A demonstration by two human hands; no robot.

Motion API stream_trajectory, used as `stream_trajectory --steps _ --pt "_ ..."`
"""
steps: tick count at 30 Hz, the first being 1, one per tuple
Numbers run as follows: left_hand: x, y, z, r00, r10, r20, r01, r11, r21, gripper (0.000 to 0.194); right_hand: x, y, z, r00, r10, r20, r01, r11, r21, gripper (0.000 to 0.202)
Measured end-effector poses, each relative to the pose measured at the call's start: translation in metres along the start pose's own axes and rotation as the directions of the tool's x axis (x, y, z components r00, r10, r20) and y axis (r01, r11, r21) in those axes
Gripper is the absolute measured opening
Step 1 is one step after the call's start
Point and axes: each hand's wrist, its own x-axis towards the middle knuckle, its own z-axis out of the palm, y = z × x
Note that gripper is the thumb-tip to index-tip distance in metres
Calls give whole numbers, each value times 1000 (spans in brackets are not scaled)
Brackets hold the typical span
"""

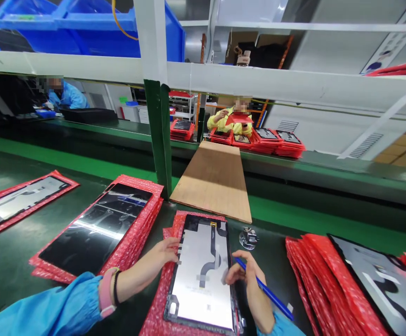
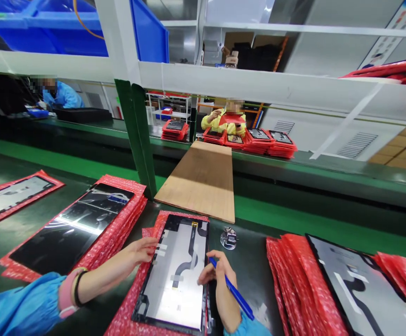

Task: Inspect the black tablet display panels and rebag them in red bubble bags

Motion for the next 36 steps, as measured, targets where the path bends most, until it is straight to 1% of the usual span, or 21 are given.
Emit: stream_trajectory --steps 2,4,8,9,11,13,15,17,19,24,27,29,33,36 --pt "1 6 0 1000 -21 -7 21 1000 -19 37 2 5 1 997 17 -73 -16 1000 20 45" --pt "3 9 -1 998 -53 -22 52 998 -38 36 4 10 1 993 27 -113 -24 999 28 43" --pt "13 10 -3 990 -128 -56 126 991 -42 29 3 16 3 992 27 -126 -23 999 29 43" --pt "16 10 -2 989 -135 -63 133 991 -33 28 3 17 3 992 28 -124 -24 999 27 43" --pt "20 12 2 992 -111 -66 111 994 -5 30 2 18 4 992 30 -120 -28 999 22 43" --pt "22 15 9 998 -59 -34 60 997 40 31 2 17 4 992 33 -122 -32 999 17 42" --pt "22 21 17 999 -30 20 28 995 96 32 1 15 4 991 35 -127 -32 999 19 39" --pt "20 25 22 997 -40 69 29 989 147 33 1 13 4 991 37 -126 -33 999 27 37" --pt "19 27 25 993 -68 91 52 983 174 35 0 10 4 992 37 -121 -33 999 35 35" --pt "17 26 22 984 -139 108 120 979 166 44 0 8 3 994 33 -106 -27 998 59 33" --pt "16 28 19 972 -183 149 164 977 133 53 1 11 1 995 32 -96 -24 996 80 32" --pt "16 31 17 969 -190 157 174 978 114 56 2 14 0 995 31 -96 -22 995 94 30" --pt "15 32 17 980 -156 126 144 985 93 48 2 18 -2 995 27 -97 -15 993 116 26" --pt "15 28 19 984 -130 122 120 989 89 42 2 18 -1 995 25 -95 -12 991 130 24"
